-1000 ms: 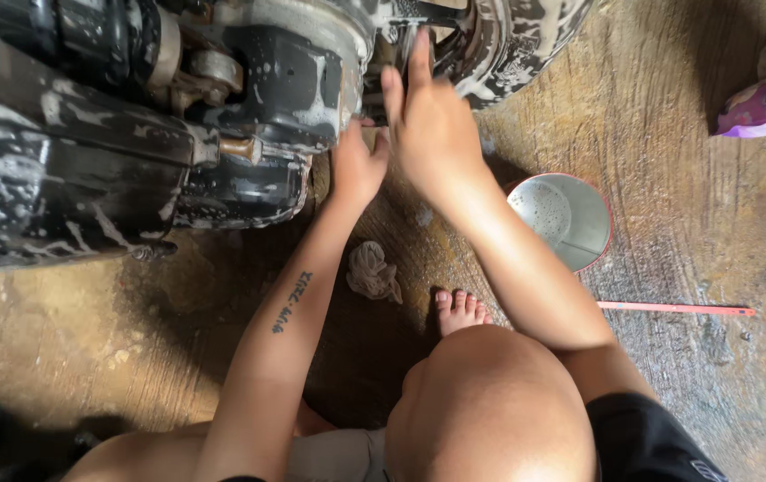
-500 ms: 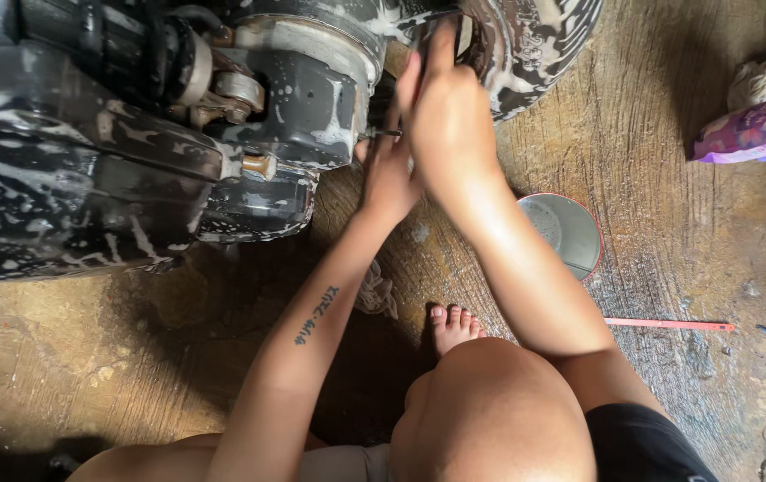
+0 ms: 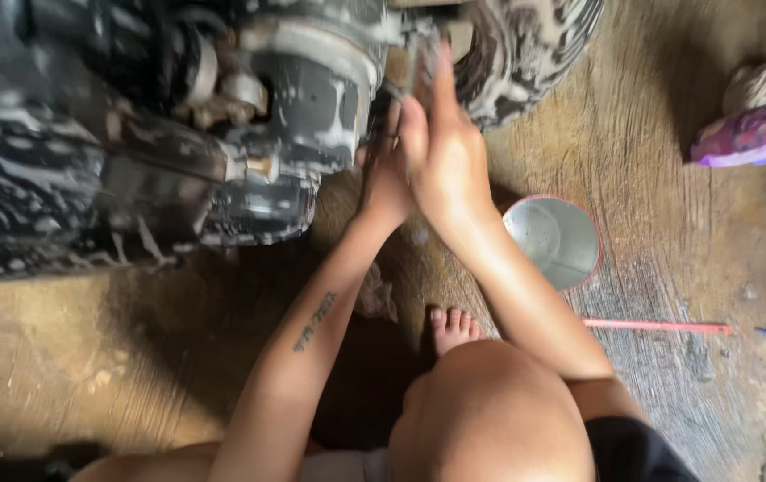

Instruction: The person washes the rear wheel and engine area of a motorcycle by hand using a small brush and soapy water from a container.

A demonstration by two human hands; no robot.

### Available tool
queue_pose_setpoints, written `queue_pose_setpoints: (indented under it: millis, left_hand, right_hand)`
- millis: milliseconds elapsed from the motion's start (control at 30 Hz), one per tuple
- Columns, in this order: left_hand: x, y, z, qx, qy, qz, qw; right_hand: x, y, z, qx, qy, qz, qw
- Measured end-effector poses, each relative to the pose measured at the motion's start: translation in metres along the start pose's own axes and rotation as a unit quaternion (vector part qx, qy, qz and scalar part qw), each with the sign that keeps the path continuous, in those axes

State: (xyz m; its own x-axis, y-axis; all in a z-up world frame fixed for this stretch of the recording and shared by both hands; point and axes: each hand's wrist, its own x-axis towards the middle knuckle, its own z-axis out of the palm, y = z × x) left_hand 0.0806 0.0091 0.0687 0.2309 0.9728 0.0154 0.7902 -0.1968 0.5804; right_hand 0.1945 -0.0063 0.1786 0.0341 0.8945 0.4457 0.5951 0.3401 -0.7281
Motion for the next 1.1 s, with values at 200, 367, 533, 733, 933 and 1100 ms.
queue_pose_setpoints:
  millis: [200,367,533,733,933,1100]
  left_hand:
    - [-0.002,-0.02,0.011,0.02,-0.095,-0.059,0.994]
    - [-0.003,-0.018,0.014,-0.018,-0.066,-0.028,0.997]
    - [0.004,-0.016,0.013,-0.012,-0.066,-0.03,0.997]
    - [0.004,-0.014,0.018,0.005,-0.05,-0.019,0.999]
    - [0.004,-0.018,0.02,0.006,-0.056,-0.036,0.998]
    - [0.011,-0.01,0.018,0.002,-0.047,-0.011,0.999]
  right_hand:
    - [-0.046,-0.008,-0.02,0.724,-0.063,0.369,0.579]
    - [-0.008,0.003,-0.002,0.821,0.014,0.479,0.31]
    - [0.03,0.036,0.049,0.912,0.053,0.392,0.108]
    - [-0.004,0.049,0.047,0.901,0.046,0.414,0.12]
    - [0.034,0.059,0.059,0.922,0.042,0.385,0.007]
    - [0.005,0.025,0.029,0.922,0.011,0.385,-0.032]
